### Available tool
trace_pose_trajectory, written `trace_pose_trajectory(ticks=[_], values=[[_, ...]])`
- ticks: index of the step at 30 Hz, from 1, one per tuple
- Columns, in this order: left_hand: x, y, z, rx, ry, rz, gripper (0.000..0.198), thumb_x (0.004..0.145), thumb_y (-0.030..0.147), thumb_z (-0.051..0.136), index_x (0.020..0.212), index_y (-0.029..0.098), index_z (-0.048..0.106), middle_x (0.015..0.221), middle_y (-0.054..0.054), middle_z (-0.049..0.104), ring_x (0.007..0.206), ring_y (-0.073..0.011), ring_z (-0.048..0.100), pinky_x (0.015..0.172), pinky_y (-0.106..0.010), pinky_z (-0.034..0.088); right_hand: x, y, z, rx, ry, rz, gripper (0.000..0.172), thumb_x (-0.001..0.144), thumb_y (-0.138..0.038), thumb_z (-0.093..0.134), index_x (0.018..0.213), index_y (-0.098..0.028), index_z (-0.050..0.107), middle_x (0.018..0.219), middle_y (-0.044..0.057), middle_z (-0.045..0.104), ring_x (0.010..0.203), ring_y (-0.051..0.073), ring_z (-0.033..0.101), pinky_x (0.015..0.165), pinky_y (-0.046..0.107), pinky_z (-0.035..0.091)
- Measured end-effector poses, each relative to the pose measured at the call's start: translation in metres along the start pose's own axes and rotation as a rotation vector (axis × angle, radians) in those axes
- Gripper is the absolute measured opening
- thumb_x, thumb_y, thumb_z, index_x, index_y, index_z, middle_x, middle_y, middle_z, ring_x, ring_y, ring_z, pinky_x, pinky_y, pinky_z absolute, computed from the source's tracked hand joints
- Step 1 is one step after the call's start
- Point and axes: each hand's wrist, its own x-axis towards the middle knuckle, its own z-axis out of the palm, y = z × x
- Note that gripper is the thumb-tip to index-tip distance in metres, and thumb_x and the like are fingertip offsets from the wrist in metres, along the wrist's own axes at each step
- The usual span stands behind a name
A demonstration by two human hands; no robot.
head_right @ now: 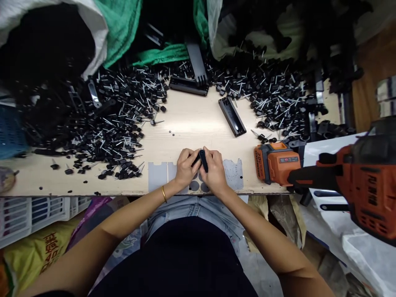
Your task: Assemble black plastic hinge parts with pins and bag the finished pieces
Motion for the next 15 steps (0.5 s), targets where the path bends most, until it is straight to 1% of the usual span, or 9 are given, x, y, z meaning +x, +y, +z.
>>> trace_pose_trajectory(ticks=[2, 5, 7, 8, 9, 11, 13, 15], values=[[0.003, 0.003, -0.002, 0.001, -0.038, -0.007, 0.028, 0.091, 0.02, 0.047, 0.118, 0.018, 0.057, 0.085, -0.004, 0.052, 0.084, -0.0191, 0.051, 0.076, -0.032, 0.045, 0.001, 0.0, 0.001, -0.002, 0.0, 0.002, 0.067, 0.081, -0.017, 0.049, 0.146, -0.023, 0.033, 0.105, 0.011, 0.053, 0.099, 0.027, 0.054, 0.082, 0.043, 0.051], [0.014, 0.007, -0.01, 0.063, -0.149, -0.012, 0.028, 0.088, 0.015, 0.049, 0.115, 0.016, 0.057, 0.087, -0.006, 0.053, 0.084, -0.0203, 0.051, 0.075, -0.033, 0.045, 0.003, -0.001, -0.003, 0.001, -0.02, -0.029, 0.067, 0.082, -0.016, 0.049, 0.146, -0.024, 0.032, 0.107, 0.011, 0.054, 0.1, 0.027, 0.054, 0.085, 0.043, 0.05], [0.021, 0.008, -0.016, 0.12, -0.225, 0.006, 0.028, 0.086, 0.014, 0.05, 0.112, 0.016, 0.057, 0.088, -0.006, 0.055, 0.084, -0.0219, 0.052, 0.075, -0.034, 0.045, 0.002, 0.002, -0.014, -0.024, -0.048, -0.097, 0.066, 0.082, -0.019, 0.052, 0.145, -0.023, 0.033, 0.113, 0.012, 0.055, 0.103, 0.027, 0.054, 0.087, 0.043, 0.05], [0.023, 0.009, -0.019, 0.145, -0.244, 0.012, 0.028, 0.085, 0.014, 0.051, 0.112, 0.016, 0.057, 0.089, -0.006, 0.055, 0.085, -0.0226, 0.053, 0.076, -0.036, 0.045, 0.001, 0.006, -0.022, -0.068, -0.049, -0.138, 0.065, 0.082, -0.023, 0.055, 0.144, -0.022, 0.034, 0.116, 0.013, 0.055, 0.106, 0.027, 0.053, 0.089, 0.044, 0.049], [0.025, 0.008, -0.021, 0.166, -0.243, 0.009, 0.028, 0.084, 0.013, 0.051, 0.111, 0.017, 0.057, 0.089, -0.006, 0.056, 0.086, -0.0233, 0.053, 0.076, -0.037, 0.044, 0.0, 0.012, -0.032, -0.142, -0.031, -0.168, 0.063, 0.082, -0.027, 0.057, 0.142, -0.021, 0.038, 0.12, 0.014, 0.055, 0.109, 0.028, 0.052, 0.092, 0.045, 0.047], [0.027, 0.005, -0.024, 0.191, -0.189, -0.035, 0.03, 0.082, 0.011, 0.05, 0.11, 0.019, 0.056, 0.091, -0.007, 0.057, 0.088, -0.0243, 0.054, 0.077, -0.038, 0.044, -0.003, 0.03, -0.053, -0.35, 0.048, -0.196, 0.052, 0.084, -0.029, 0.057, 0.134, -0.019, 0.047, 0.123, 0.015, 0.056, 0.113, 0.03, 0.051, 0.098, 0.05, 0.04], [0.029, 0.001, -0.024, 0.188, -0.12, -0.097, 0.032, 0.08, 0.008, 0.049, 0.109, 0.019, 0.056, 0.093, -0.007, 0.057, 0.089, -0.0246, 0.054, 0.077, -0.038, 0.045, -0.006, 0.051, -0.072, -0.539, 0.092, -0.196, 0.039, 0.088, -0.022, 0.05, 0.126, -0.018, 0.054, 0.12, 0.014, 0.059, 0.112, 0.029, 0.053, 0.103, 0.052, 0.035], [0.029, -0.004, -0.024, 0.178, -0.076, -0.128, 0.033, 0.079, 0.007, 0.048, 0.11, 0.018, 0.055, 0.095, -0.008, 0.056, 0.09, -0.0248, 0.054, 0.078, -0.039, 0.046, -0.006, 0.069, -0.084, -0.648, 0.06, -0.202, 0.035, 0.088, -0.016, 0.045, 0.121, -0.016, 0.057, 0.116, 0.014, 0.063, 0.108, 0.027, 0.056, 0.104, 0.05, 0.034]])
